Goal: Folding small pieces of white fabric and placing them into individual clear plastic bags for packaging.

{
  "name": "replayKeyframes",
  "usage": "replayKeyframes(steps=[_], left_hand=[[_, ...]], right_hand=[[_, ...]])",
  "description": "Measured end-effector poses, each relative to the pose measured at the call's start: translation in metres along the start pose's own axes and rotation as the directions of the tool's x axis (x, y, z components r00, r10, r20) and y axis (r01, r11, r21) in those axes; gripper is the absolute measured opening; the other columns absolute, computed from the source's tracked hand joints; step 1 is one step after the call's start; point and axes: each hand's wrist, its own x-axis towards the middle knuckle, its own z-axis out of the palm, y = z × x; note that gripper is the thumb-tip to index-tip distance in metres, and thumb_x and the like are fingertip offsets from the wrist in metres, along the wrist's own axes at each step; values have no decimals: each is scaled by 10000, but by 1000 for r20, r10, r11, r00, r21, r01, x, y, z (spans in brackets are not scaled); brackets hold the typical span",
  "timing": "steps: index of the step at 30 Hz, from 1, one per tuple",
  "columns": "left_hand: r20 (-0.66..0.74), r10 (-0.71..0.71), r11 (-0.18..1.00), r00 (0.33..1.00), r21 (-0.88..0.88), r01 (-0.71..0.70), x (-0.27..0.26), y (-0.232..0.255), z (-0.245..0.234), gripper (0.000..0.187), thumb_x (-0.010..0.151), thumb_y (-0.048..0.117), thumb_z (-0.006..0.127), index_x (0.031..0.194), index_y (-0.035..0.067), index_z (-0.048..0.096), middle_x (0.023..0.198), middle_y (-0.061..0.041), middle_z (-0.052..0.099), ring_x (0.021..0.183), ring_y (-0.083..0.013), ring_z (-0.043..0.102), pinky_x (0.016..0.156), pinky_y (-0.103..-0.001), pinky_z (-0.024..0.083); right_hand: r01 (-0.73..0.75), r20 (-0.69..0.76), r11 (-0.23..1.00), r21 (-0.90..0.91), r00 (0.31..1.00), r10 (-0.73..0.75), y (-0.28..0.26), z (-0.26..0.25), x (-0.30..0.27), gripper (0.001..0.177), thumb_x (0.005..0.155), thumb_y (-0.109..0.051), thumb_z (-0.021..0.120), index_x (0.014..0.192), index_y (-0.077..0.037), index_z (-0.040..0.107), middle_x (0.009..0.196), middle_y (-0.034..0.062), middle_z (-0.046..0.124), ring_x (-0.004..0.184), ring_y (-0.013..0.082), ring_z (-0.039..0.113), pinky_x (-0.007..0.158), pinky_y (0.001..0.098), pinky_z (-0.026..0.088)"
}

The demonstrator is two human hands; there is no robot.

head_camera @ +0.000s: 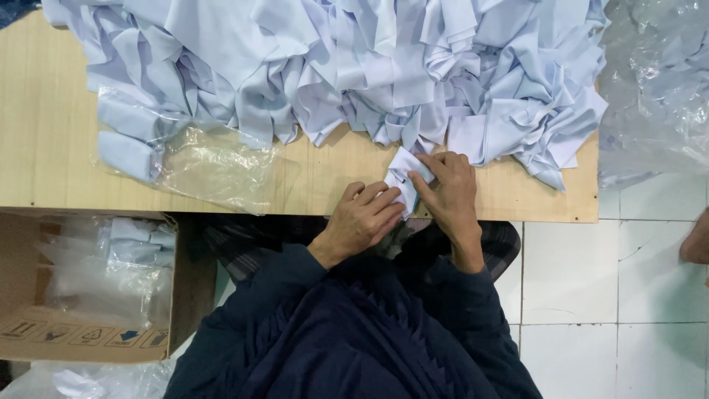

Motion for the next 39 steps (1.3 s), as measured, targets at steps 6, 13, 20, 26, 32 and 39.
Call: replayKeyframes(steps=[6, 13, 20, 26, 32, 39], left_hand=[[-46, -22, 1000, 999, 1, 22, -5, 3, 1, 145, 983, 298, 634, 953, 186, 721, 1060, -25, 638, 964, -228, 609, 826, -374, 439], [-17, -35, 999, 999, 8, 35, -1, 6, -10, 163, 989, 296, 596, 962, 174, 702, 953, -13, 569, 876, -213, 587, 816, -361, 432], [-14, -65, 997, 998, 42, 65, -11, 9, -4, 137, 973, 278, 619, 996, 185, 716, 922, 0, 551, 870, -194, 580, 819, -360, 424], [-49, -95, 995, 994, 27, 97, -15, 10, 1, 94, 946, 249, 677, 980, 175, 724, 926, -9, 579, 867, -203, 599, 803, -356, 434], [-134, -127, 992, 983, -41, 122, -15, 11, -6, 129, 943, 242, 691, 1050, 182, 732, 951, -2, 635, 876, -193, 634, 813, -332, 451], [-233, -114, 993, 966, -1, 117, -4, 7, -13, 212, 962, 305, 644, 1115, 208, 754, 1241, -28, 675, 1082, -238, 635, 861, -354, 437]], right_hand=[[141, -131, 989, -35, 981, -144, -15, 0, -4, 244, 897, -158, 817, 1122, -103, 741, 967, 43, 558, 970, 247, 551, 823, 378, 435], [326, -268, 943, 60, 916, -300, -24, 9, -24, 244, 856, 71, 731, 1053, -73, 730, 909, 34, 510, 836, 247, 538, 801, 368, 486], [345, -262, 921, 182, 919, -293, -39, 0, -37, 312, 845, 133, 679, 1090, -41, 764, 979, 64, 582, 920, 256, 566, 833, 382, 538], [361, -299, 906, 220, 909, -290, -30, 10, -49, 393, 825, 70, 753, 1206, -28, 731, 1050, 88, 668, 960, 293, 620, 860, 426, 567], [417, -400, 888, 192, 860, -317, -17, 27, -60, 479, 788, 151, 744, 1247, 26, 686, 1066, 120, 713, 928, 314, 638, 744, 418, 597], [503, -511, 847, 173, 781, -360, -15, 35, -59, 534, 759, 176, 737, 1257, -9, 687, 1038, 123, 729, 919, 309, 621, 695, 416, 583]])
